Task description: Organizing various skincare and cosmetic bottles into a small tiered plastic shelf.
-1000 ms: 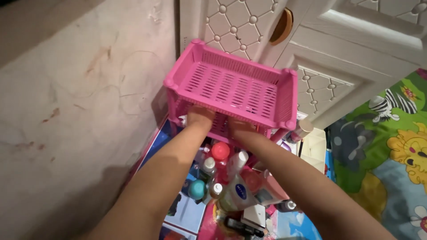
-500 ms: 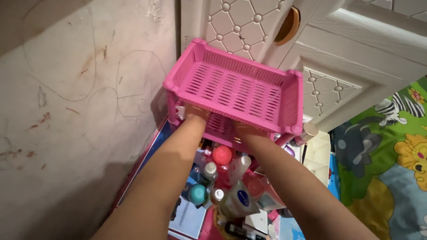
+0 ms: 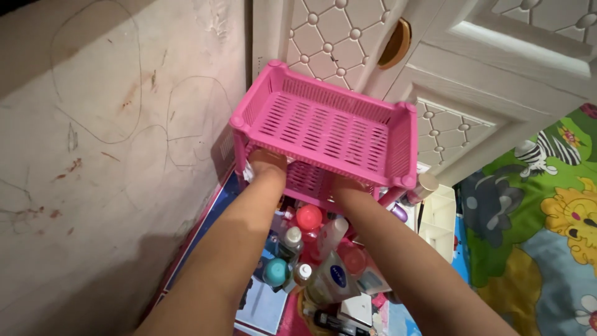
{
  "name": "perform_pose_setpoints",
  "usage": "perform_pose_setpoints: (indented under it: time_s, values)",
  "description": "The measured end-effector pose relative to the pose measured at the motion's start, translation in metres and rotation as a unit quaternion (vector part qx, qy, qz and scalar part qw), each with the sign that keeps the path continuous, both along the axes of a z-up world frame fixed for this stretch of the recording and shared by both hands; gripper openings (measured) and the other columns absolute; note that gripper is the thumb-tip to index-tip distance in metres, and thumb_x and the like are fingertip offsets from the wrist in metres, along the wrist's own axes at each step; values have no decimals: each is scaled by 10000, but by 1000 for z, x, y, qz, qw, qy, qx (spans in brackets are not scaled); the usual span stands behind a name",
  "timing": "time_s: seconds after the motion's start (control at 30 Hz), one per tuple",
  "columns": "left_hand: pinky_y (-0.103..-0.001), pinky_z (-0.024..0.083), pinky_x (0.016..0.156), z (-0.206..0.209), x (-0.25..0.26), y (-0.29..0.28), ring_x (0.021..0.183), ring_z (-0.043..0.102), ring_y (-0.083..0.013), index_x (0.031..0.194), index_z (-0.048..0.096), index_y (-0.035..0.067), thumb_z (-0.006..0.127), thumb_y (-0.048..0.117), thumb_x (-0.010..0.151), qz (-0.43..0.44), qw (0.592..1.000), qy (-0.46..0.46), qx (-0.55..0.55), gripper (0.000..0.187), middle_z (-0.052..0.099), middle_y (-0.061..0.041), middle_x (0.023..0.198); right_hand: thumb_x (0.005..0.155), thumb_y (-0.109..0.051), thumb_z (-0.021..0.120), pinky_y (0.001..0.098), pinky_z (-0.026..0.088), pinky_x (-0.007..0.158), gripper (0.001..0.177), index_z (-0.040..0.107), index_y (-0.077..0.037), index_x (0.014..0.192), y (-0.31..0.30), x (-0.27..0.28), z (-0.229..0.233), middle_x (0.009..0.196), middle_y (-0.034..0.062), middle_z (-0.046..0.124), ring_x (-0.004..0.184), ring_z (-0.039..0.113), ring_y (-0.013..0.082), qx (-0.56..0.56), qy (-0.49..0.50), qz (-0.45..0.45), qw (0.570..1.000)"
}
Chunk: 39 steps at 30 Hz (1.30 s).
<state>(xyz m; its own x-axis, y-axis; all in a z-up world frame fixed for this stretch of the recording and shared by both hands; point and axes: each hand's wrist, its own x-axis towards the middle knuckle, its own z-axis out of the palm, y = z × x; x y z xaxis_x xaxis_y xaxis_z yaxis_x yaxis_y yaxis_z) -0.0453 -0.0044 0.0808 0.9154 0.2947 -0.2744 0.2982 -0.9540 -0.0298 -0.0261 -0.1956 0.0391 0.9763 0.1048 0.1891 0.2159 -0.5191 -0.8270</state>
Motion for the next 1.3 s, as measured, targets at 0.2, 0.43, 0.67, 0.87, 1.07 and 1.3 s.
perform_pose_setpoints:
  time_s: [0.2,0.43,0.67,0.87,1.07,1.3]
  values:
    - [-510,595,846,-70,38,7,1261,636,-262,1351,670,186,515,221,1003,-42,991,-129,-9,383,631,-83,1405,1055,-389,433,404,481,1012,491,512,-82,1429,1,-25,35,1359,123,623,1232,592,238,3,12,-20,1000]
    - [-476,586,862,-69,32,11,1181,698,-272,1286,730,195,495,239,1025,-3,980,-201,12,353,718,-95,1293,1032,-426,446,429,459,1053,524,519,-89,1427,9,-47,67,1380,141,612,1277,580,270,2,29,-43,999]
    - [-460,576,874,-39,16,5,1188,671,-267,1262,717,228,512,302,977,-29,990,-128,-43,359,686,-79,1303,1025,-464,455,459,418,1090,538,560,-109,1416,8,-19,32,1425,150,591,1333,536,322,-152,-34,-8,988]
    - [-417,571,922,-137,65,9,1181,689,-243,1248,729,195,499,286,987,-24,938,-346,-6,360,711,-54,1293,1044,-418,440,476,402,1094,493,571,-107,1403,14,-13,23,1417,174,588,1335,525,339,-169,-25,55,984]
    - [-446,550,952,-29,-2,-8,1230,643,-284,1277,688,188,519,294,963,-96,958,-269,-29,372,672,-83,1336,1034,-399,484,445,467,1032,443,616,-109,1342,21,-26,55,1321,145,651,1241,599,299,-179,3,76,981]
    - [-473,519,1003,63,-54,-18,1258,616,-330,1314,665,182,509,436,954,-54,935,-283,-207,467,657,-107,1360,1072,-314,443,403,492,1019,360,636,-141,1322,4,22,-21,1264,124,677,1212,625,240,-215,-44,19,975]
